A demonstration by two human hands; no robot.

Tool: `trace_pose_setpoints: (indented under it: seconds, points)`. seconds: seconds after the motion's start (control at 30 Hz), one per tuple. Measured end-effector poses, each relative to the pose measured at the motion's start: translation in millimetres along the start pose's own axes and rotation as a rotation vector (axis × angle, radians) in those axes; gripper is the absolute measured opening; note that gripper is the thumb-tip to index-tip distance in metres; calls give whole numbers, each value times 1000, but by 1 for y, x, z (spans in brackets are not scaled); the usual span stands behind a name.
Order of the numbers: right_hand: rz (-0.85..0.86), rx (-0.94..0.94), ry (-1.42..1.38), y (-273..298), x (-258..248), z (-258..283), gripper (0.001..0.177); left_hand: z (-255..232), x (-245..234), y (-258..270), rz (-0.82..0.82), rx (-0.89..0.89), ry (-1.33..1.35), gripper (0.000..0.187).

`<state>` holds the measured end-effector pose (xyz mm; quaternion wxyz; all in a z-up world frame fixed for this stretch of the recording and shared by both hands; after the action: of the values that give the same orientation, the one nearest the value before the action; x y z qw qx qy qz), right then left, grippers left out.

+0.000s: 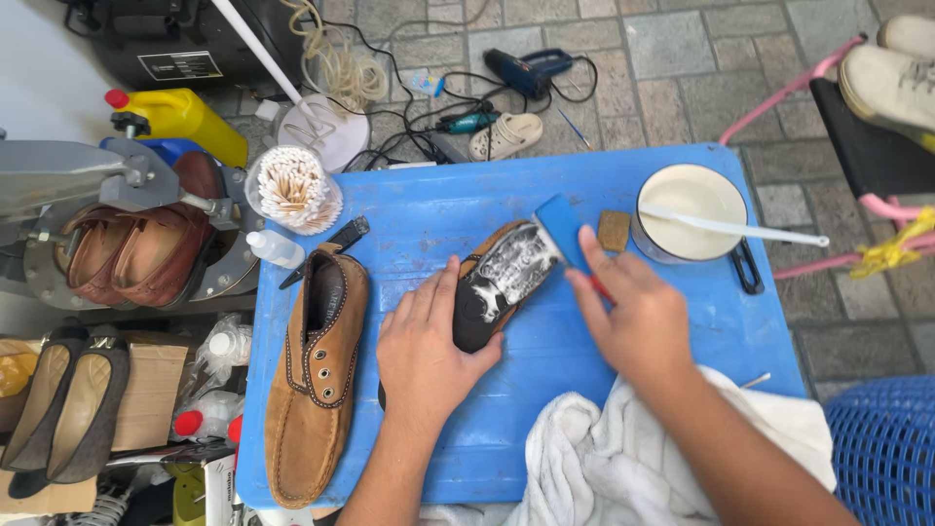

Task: The person cleans a brown loafer shoe by wiping the sole with a white cloth, brushing the sole with a blue brush, and wiping the upper with the cloth. The person handles the shoe repeatedly, turning it over to access different surfaces.

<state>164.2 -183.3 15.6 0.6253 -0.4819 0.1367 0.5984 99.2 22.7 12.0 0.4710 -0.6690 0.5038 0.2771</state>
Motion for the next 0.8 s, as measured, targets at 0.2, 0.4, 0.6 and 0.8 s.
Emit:
trace_pose_setpoints:
  seconds: [0.2, 0.4, 0.6, 0.8]
  points:
    - [105, -142, -151, 21, 13, 27, 62, 2, -4, -2, -20, 15, 27, 102]
    - [105, -209, -78, 33, 17, 43, 56, 8, -3, -4, -5, -13, 73, 98]
    - [-6, -56, -52, 10, 3, 17, 52, 8, -4, -2, -37, 2, 68, 98]
    - [72, -55, -59, 13, 6, 17, 52, 4, -3, -2, -2, -7, 45, 100]
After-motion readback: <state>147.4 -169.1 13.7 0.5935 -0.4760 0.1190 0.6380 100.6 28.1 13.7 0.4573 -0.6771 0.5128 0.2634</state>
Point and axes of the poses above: each hand's wrist, its own y-axis away from the middle knuckle, its own x-axis out of the palm, z = x × y, the point moved 8 cm from there along -y, towards the middle knuckle, and after that the axes turned 9 degrees about x, right-handed, at the moved point
